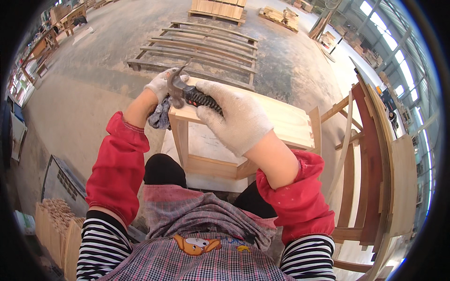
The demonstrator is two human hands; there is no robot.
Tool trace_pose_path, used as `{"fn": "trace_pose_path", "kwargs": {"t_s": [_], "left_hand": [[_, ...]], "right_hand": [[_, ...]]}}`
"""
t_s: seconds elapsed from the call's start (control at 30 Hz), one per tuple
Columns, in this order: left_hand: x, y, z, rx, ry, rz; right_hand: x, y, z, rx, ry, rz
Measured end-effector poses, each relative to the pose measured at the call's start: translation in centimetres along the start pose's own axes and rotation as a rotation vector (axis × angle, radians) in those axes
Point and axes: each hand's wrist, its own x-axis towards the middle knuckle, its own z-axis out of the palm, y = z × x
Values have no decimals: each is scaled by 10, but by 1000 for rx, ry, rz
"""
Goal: The person assembles a wooden drawer by hammering joints and wiping the surface with a cloth. They then move to a workbench, use a mallet to fit a wooden frame, and smooth the edges with a chisel.
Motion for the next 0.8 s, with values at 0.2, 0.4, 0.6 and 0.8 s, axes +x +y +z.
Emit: {"fn": "trace_pose_path", "kwargs": {"t_s": [0.2,0.4,0.6,0.8], "left_hand": [[3,-4,9,164,50,108],[11,-22,-10,28,-2,77],[5,-7,-5,33,-13,24],[11,-13,9,-29,89,16]], "right_hand": [[-6,-15,3,103,274,69],[7,-2,-4,0,190,5],[10,10,8,-90,112,95],[9,4,5,87,406,-33]]}}
